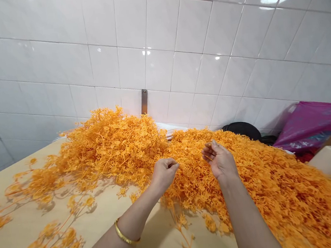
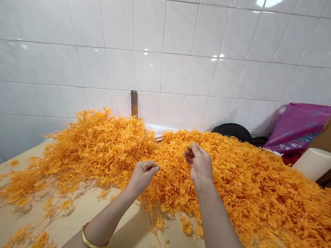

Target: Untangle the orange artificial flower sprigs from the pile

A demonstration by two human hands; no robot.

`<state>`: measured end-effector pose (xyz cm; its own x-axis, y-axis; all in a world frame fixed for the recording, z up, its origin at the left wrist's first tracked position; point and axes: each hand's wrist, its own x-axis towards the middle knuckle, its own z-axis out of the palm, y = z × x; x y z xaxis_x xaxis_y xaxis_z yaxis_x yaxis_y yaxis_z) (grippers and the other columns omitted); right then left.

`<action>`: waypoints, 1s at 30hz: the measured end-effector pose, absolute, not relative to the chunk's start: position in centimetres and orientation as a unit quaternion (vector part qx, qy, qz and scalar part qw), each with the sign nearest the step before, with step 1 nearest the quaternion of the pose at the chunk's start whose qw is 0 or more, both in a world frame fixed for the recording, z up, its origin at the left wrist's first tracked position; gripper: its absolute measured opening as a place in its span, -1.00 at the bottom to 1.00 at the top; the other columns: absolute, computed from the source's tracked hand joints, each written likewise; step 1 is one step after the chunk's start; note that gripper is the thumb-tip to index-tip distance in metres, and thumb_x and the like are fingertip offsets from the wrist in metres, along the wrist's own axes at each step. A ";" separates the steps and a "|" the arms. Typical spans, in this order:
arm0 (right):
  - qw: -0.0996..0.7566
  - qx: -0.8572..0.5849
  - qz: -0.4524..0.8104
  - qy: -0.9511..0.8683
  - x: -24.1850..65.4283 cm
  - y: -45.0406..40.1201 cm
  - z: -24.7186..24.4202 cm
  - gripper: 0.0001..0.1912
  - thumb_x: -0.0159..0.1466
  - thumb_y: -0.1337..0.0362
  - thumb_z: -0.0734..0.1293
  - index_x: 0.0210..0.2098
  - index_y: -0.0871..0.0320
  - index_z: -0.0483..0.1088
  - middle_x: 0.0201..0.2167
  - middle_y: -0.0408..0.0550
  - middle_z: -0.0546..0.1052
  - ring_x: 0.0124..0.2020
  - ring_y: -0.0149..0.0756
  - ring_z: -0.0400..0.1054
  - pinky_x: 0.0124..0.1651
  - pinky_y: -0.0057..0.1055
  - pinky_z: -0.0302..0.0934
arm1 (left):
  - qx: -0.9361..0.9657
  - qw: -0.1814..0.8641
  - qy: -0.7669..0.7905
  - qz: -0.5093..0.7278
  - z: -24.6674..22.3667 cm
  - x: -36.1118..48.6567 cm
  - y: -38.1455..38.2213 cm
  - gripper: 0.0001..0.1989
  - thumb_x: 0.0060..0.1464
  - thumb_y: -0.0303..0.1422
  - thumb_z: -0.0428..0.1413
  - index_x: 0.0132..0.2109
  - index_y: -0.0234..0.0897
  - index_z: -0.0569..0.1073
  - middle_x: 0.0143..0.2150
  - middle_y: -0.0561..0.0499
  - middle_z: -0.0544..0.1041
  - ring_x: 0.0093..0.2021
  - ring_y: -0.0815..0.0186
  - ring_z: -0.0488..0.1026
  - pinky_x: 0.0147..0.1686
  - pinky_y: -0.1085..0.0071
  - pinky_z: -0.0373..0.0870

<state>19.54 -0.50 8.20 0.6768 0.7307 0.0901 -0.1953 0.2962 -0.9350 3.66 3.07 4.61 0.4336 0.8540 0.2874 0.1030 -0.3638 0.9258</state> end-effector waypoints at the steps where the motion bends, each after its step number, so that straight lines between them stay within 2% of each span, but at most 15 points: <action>1: 0.754 -0.532 0.283 -0.263 19.9 -0.5 8.1 -0.76 -0.06 0.11 0.30 -0.53 0.17 0.30 -0.61 -0.16 0.34 -0.55 -0.41 0.25 -0.44 -0.45 0.15 | 0.705 0.459 0.344 0.416 4.6 3.6 3.1 -0.77 -0.10 -0.29 -0.03 -0.61 -0.33 0.28 -0.66 0.12 0.12 -0.62 0.48 0.03 -0.59 0.50 -0.02; 3: 0.704 -0.604 0.209 -0.310 20.4 -0.4 7.8 -0.76 -0.08 0.15 0.31 -0.46 0.18 0.33 -0.52 -0.11 0.38 -0.49 -0.37 0.26 -0.39 -0.41 0.15 | 0.689 0.470 0.352 0.424 4.4 3.6 3.3 -0.76 -0.11 -0.28 -0.01 -0.60 -0.34 0.29 -0.67 0.13 0.12 -0.63 0.49 0.02 -0.60 0.50 -0.03; 7: 0.577 -0.678 0.053 -0.454 20.0 -0.2 7.5 -0.62 -0.03 0.17 0.28 -0.22 0.18 0.35 -0.17 0.05 0.34 -0.26 -0.25 0.25 -0.19 -0.32 0.12 | 0.681 0.475 0.343 0.440 4.1 3.6 3.7 -0.79 -0.13 -0.28 0.02 -0.54 -0.36 0.38 -0.65 0.11 0.19 -0.61 0.47 0.07 -0.58 0.50 0.00; 9: 0.533 -0.656 0.074 -0.530 19.3 -0.4 7.6 -0.59 0.01 0.12 0.26 -0.18 0.17 0.34 -0.18 0.05 0.35 -0.24 -0.24 0.25 -0.19 -0.33 0.12 | 0.683 0.470 0.332 0.450 4.0 3.7 3.8 -0.80 -0.13 -0.29 0.02 -0.51 -0.36 0.41 -0.63 0.09 0.24 -0.59 0.46 0.10 -0.57 0.50 0.03; 11: 0.488 -0.624 0.147 -0.593 18.5 -0.7 7.8 -0.58 -0.01 0.10 0.30 -0.18 0.15 0.35 -0.28 0.00 0.39 -0.29 -0.26 0.25 -0.26 -0.36 0.14 | 0.685 0.467 0.314 0.463 4.1 3.7 3.7 -0.81 -0.13 -0.32 0.01 -0.49 -0.37 0.43 -0.62 0.08 0.26 -0.58 0.46 0.12 -0.56 0.50 0.04; 13: 0.455 -0.605 0.204 -0.620 17.8 -0.8 7.9 -0.65 -0.03 0.09 0.32 -0.30 0.15 0.39 -0.44 -0.07 0.39 -0.41 -0.31 0.24 -0.36 -0.40 0.13 | 0.687 0.468 0.294 0.472 4.4 3.8 3.4 -0.82 -0.12 -0.35 0.00 -0.48 -0.37 0.44 -0.61 0.08 0.28 -0.58 0.46 0.12 -0.55 0.51 0.04; 15: 0.470 -0.594 0.227 -0.612 17.5 -0.8 7.8 -0.71 0.00 0.05 0.29 -0.49 0.18 0.39 -0.60 -0.13 0.33 -0.52 -0.37 0.19 -0.43 -0.42 0.10 | 0.691 0.467 0.283 0.474 4.7 3.9 3.1 -0.83 -0.13 -0.37 0.00 -0.50 -0.36 0.43 -0.60 0.07 0.29 -0.56 0.45 0.15 -0.53 0.51 0.07; 17: 0.526 -0.573 0.256 -0.573 17.4 -0.7 7.7 -0.66 0.02 0.02 0.26 -0.60 0.20 0.34 -0.65 -0.15 0.28 -0.56 -0.41 0.16 -0.46 -0.45 0.08 | 0.696 0.463 0.285 0.469 4.9 3.9 2.8 -0.85 -0.15 -0.38 0.02 -0.53 -0.35 0.42 -0.59 0.07 0.31 -0.53 0.43 0.19 -0.50 0.50 0.10; 19: 0.577 -0.551 0.300 -0.523 17.4 -0.7 7.8 -0.66 0.00 0.01 0.28 -0.59 0.20 0.34 -0.64 -0.15 0.30 -0.55 -0.43 0.18 -0.46 -0.47 0.07 | 0.695 0.469 0.295 0.458 5.1 3.9 2.6 -0.86 -0.16 -0.38 0.02 -0.56 -0.35 0.40 -0.60 0.08 0.29 -0.53 0.44 0.18 -0.49 0.50 0.09; 22: 0.602 -0.543 0.330 -0.484 17.5 -0.6 7.8 -0.66 -0.03 0.01 0.30 -0.57 0.20 0.35 -0.63 -0.16 0.31 -0.55 -0.44 0.18 -0.48 -0.50 0.05 | 0.681 0.500 0.311 0.436 5.0 4.0 2.5 -0.86 -0.15 -0.38 0.01 -0.55 -0.36 0.37 -0.63 0.11 0.22 -0.59 0.48 0.08 -0.55 0.51 0.02; 27: 0.649 -0.535 0.263 -0.473 16.9 0.1 7.1 -0.66 -0.02 0.02 0.30 -0.62 0.19 0.29 -0.64 -0.18 0.26 -0.58 -0.47 0.12 -0.49 -0.48 0.03 | 0.671 0.544 0.261 0.431 4.7 4.5 2.1 -0.78 -0.11 -0.30 0.01 -0.59 -0.35 0.31 -0.65 0.14 0.10 -0.60 0.49 -0.02 -0.57 0.50 -0.06; 30: 0.701 -0.549 0.195 -0.410 17.1 0.2 7.2 -0.66 0.00 0.01 0.27 -0.62 0.17 0.25 -0.65 -0.17 0.26 -0.60 -0.46 0.12 -0.52 -0.47 0.04 | 0.684 0.534 0.233 0.439 4.5 4.8 1.8 -0.72 -0.08 -0.27 -0.01 -0.63 -0.33 0.25 -0.66 0.14 0.05 -0.60 0.49 -0.05 -0.57 0.49 -0.08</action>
